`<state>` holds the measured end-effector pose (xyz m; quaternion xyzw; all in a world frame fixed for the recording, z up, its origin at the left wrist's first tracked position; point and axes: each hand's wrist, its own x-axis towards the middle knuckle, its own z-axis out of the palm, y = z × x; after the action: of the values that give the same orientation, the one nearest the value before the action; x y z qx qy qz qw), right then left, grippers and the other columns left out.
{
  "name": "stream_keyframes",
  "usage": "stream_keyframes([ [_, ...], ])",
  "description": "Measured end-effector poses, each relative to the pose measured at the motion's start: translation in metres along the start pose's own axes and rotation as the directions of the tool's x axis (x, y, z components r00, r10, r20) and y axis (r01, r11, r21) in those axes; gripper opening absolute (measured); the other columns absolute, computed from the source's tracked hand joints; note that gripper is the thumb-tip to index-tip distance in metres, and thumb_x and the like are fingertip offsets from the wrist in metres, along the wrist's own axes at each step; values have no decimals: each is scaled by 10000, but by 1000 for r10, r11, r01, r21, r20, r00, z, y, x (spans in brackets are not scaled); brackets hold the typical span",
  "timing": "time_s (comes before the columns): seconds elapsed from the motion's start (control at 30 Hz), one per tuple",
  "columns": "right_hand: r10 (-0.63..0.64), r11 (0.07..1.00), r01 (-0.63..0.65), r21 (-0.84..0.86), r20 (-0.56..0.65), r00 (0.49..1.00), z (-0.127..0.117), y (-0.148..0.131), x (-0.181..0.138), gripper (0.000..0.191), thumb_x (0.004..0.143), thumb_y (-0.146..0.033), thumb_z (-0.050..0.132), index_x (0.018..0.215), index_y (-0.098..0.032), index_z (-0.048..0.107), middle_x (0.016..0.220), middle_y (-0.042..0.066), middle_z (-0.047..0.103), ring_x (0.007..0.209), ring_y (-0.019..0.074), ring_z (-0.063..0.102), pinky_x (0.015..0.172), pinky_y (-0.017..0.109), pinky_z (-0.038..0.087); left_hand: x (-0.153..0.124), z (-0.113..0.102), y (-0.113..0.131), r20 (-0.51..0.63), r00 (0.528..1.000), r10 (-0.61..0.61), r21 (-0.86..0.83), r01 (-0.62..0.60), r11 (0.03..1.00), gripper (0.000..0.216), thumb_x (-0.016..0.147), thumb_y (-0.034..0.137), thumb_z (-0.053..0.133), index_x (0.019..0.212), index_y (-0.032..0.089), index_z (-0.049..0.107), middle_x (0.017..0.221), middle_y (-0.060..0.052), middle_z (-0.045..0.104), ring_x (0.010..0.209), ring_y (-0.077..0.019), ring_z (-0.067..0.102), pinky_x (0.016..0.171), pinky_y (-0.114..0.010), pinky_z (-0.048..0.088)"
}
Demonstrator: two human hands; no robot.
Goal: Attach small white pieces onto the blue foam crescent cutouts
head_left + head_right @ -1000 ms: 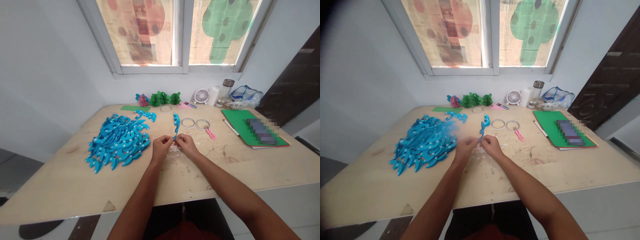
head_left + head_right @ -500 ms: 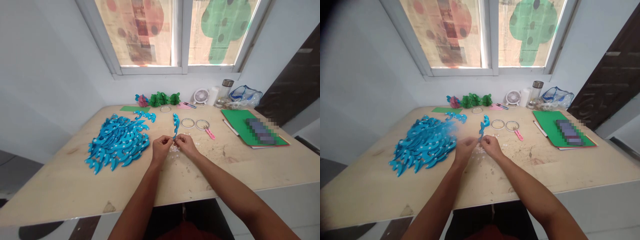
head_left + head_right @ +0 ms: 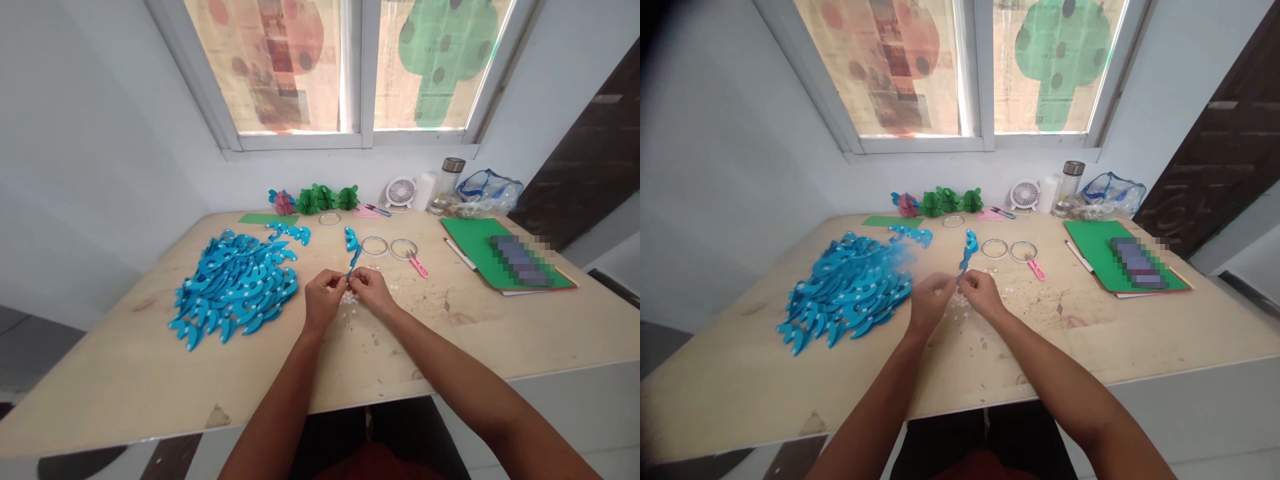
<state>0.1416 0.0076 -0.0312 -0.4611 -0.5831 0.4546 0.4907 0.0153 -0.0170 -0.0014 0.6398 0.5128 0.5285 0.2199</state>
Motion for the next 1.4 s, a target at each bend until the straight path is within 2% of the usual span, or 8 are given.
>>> stream_keyframes([
  [0.37, 14, 1000, -14, 7, -28, 1000, 0, 1, 0, 101, 685, -196, 535, 613, -166, 600, 522, -15, 597, 484, 111, 532, 483, 208, 392, -1, 2, -3, 3, 995, 95, 92, -95, 991, 111, 708, 192, 549, 621, 172, 616, 645, -13, 635, 617, -126, 569, 610, -238, 442],
  [0.57, 2, 997, -3, 71, 12, 1000, 1, -5, -1, 108, 705, -202, 524, 656, -161, 611, 568, 2, 630, 529, 117, 569, 542, 222, 441, 0, 1, -3, -3, 998, 64, 58, -64, 996, 108, 713, 204, 554, 636, 176, 625, 646, -9, 641, 609, -123, 570, 591, -230, 438],
  [1.0, 25, 999, -25, 25, -16, 1000, 0, -2, -1, 99, 681, -199, 530, 615, -166, 596, 560, 7, 631, 522, 122, 564, 507, 216, 428, -1, 1, -4, 23, 1000, 18, 52, -19, 998, 101, 703, 223, 563, 640, 181, 628, 651, -13, 647, 623, -134, 575, 613, -240, 440],
  [1.2, 10, 998, -11, 61, 8, 1000, 0, -4, -1, 104, 688, -206, 518, 632, -166, 596, 563, 9, 624, 528, 121, 559, 519, 219, 434, 0, 1, -2, 21, 1000, 22, 51, -23, 998, 108, 705, 217, 559, 636, 174, 630, 654, -16, 647, 621, -131, 575, 609, -234, 435],
  [1.4, 4, 1000, -4, -8, -26, 1000, 0, 3, 0, 93, 673, -219, 533, 634, -157, 590, 551, -7, 593, 503, 106, 519, 496, 209, 394, -1, 1, -1, 16, 1000, 23, 50, -24, 998, 108, 701, 222, 557, 634, 169, 624, 647, -16, 642, 616, -130, 567, 614, -238, 436],
])
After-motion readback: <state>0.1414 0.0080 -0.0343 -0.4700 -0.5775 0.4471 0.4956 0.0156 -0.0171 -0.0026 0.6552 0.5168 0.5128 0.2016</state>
